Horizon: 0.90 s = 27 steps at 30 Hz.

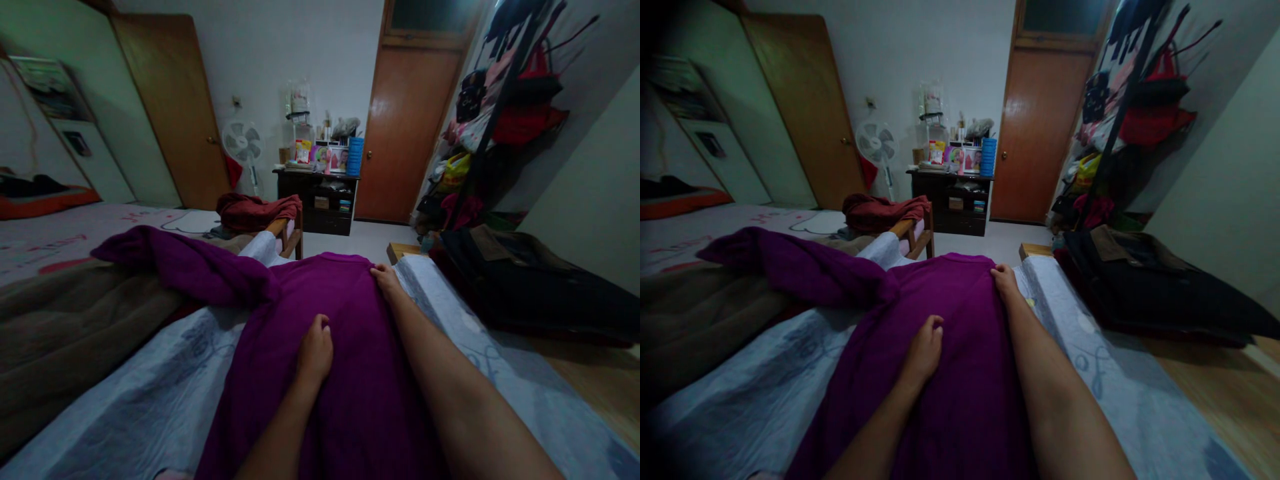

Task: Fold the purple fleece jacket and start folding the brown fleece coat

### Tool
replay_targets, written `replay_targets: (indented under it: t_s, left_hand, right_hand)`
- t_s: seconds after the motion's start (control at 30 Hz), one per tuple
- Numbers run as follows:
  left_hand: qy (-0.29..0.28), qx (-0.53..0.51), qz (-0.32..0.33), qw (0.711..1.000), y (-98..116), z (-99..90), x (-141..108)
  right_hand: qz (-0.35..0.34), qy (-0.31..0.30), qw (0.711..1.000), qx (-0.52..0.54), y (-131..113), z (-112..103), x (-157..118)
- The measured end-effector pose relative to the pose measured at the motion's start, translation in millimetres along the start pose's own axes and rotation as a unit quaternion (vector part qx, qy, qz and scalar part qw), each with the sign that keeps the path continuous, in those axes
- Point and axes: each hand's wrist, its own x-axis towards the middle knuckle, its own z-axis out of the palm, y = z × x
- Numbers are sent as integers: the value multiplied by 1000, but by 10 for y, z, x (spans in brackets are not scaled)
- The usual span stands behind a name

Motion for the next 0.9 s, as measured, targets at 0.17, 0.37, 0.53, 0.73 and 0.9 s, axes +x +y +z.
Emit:
replay_targets:
  t_s: [0.17,0.37,0.53,0.73,0.9]
  left_hand:
    - [18,152,-5,988,81,-49,-78]
    - [11,173,93,980,91,-7,-76]
    - [-48,123,111,985,64,31,-61]
    - [-44,138,83,986,75,43,-80]
    - [-16,199,94,975,102,56,-107]
  right_hand:
    - [8,-6,998,56,38,23,35]
    - [8,-68,995,76,45,79,79]
    - [6,-88,993,75,108,130,105]
    - [8,-46,995,89,174,138,141]
    - [3,-33,996,82,172,139,126]
